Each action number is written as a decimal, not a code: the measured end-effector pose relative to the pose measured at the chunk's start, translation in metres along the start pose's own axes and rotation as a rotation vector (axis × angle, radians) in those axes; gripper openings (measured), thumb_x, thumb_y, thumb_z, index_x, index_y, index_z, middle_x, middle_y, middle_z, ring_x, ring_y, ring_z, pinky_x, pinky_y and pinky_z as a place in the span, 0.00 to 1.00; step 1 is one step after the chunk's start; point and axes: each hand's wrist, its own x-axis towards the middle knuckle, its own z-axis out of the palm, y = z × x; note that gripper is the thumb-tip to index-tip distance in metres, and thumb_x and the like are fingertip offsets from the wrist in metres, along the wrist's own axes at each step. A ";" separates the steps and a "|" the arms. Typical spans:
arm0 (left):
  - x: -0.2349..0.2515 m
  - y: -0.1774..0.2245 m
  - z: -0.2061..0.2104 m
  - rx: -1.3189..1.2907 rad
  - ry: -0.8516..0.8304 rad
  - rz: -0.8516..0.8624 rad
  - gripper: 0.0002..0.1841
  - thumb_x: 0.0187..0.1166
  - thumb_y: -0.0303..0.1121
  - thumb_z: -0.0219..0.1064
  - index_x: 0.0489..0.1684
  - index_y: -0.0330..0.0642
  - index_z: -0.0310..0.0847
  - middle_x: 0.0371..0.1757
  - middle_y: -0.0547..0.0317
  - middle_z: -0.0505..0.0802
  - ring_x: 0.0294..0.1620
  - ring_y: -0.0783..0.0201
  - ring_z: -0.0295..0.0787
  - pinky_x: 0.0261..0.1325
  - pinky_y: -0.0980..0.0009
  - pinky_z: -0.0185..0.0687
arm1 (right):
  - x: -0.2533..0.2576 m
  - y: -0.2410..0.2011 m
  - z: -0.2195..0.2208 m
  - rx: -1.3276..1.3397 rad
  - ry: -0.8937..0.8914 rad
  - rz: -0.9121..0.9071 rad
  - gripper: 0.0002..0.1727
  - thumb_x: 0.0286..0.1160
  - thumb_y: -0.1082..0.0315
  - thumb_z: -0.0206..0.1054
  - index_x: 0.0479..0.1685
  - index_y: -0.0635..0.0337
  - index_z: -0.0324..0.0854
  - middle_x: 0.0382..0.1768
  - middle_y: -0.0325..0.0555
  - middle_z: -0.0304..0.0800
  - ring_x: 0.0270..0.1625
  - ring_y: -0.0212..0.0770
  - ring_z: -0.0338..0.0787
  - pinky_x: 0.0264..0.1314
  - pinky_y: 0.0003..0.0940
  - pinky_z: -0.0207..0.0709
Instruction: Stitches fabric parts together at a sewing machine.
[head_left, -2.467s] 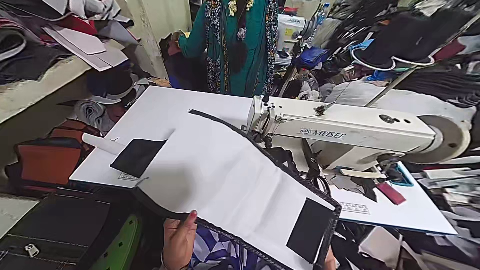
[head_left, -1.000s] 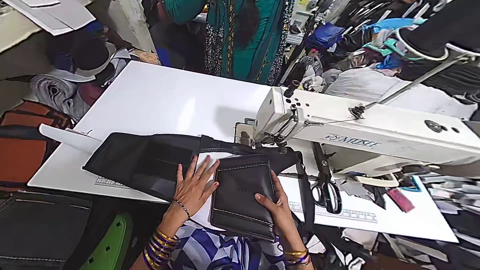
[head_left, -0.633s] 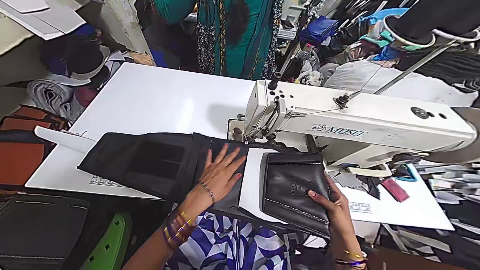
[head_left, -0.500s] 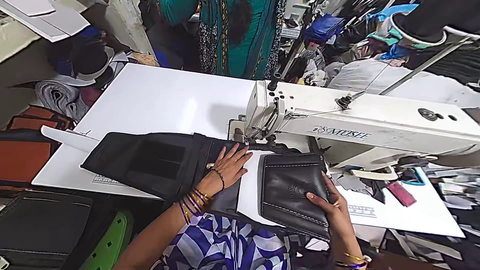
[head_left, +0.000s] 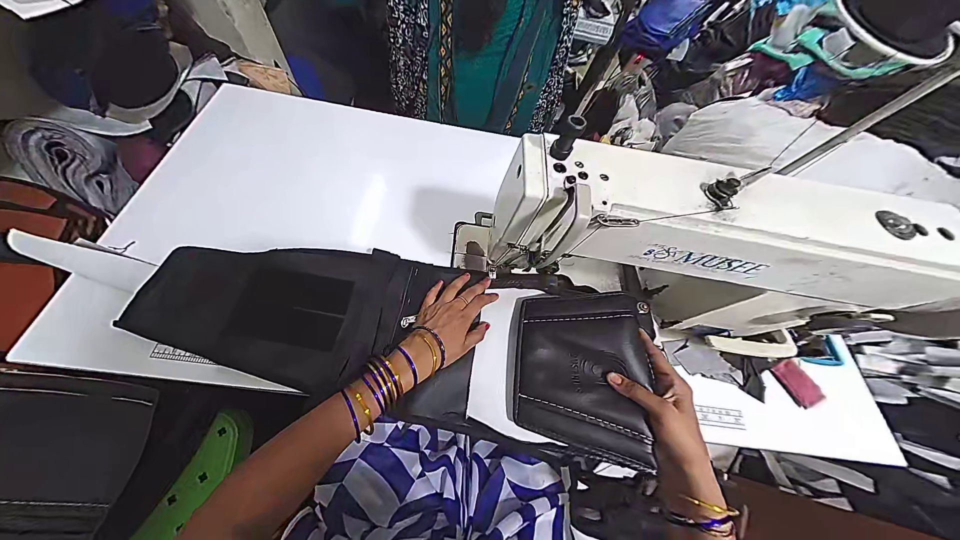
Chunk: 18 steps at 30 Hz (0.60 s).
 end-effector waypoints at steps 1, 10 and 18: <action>0.001 0.000 -0.001 0.006 -0.006 0.000 0.27 0.92 0.47 0.52 0.90 0.59 0.65 0.96 0.66 0.59 0.98 0.53 0.38 0.92 0.38 0.33 | 0.001 -0.001 0.001 -0.007 0.000 0.001 0.51 0.55 0.76 0.69 0.89 0.74 0.51 0.80 0.54 0.73 0.69 0.18 0.82 0.67 0.12 0.76; 0.014 -0.002 -0.009 0.053 -0.022 -0.008 0.28 0.92 0.47 0.52 0.92 0.58 0.60 0.96 0.64 0.57 0.98 0.52 0.37 0.91 0.37 0.32 | 0.019 -0.007 0.008 -0.042 0.001 0.013 0.51 0.57 0.81 0.69 0.90 0.70 0.52 0.78 0.54 0.76 0.64 0.21 0.86 0.63 0.14 0.80; -0.025 0.046 0.027 -0.044 -0.037 -0.024 0.43 0.85 0.67 0.45 0.96 0.49 0.51 0.98 0.50 0.45 0.98 0.46 0.26 0.87 0.27 0.14 | 0.030 -0.016 -0.041 -0.864 0.253 -0.272 0.29 0.83 0.56 0.63 0.68 0.77 0.79 0.53 0.71 0.90 0.51 0.59 0.92 0.52 0.55 0.83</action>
